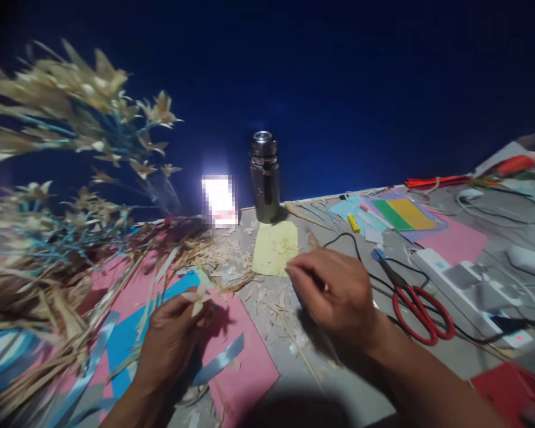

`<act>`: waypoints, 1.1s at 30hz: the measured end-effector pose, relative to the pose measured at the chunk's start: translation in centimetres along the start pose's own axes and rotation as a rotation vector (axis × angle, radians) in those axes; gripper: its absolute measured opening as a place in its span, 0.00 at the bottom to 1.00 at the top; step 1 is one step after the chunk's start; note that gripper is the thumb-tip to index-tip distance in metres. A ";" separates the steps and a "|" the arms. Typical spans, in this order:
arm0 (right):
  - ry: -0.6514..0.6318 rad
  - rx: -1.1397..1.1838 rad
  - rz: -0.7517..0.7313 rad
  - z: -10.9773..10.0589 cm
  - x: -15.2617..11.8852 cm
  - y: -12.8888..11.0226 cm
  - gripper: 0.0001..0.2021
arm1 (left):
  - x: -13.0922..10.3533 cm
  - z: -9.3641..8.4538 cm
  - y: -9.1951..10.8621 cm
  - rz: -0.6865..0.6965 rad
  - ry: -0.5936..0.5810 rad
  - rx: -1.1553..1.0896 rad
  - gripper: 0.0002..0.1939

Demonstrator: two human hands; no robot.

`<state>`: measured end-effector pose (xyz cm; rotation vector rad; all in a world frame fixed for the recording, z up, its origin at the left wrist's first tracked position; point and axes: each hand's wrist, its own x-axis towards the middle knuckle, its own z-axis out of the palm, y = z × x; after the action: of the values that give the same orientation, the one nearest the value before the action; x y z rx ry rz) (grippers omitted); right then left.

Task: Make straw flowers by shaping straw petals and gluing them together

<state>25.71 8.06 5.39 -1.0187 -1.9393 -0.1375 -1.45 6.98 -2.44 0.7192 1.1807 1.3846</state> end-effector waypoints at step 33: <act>-0.104 -0.039 -0.102 5.2 -3.8 3.6 0.05 | -0.5 0.8 0.1 -0.131 -0.101 -0.197 0.17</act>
<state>25.66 10.50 -1.57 -0.9688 -2.0914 -0.1833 -0.66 6.68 -1.94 0.5560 0.9790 1.3184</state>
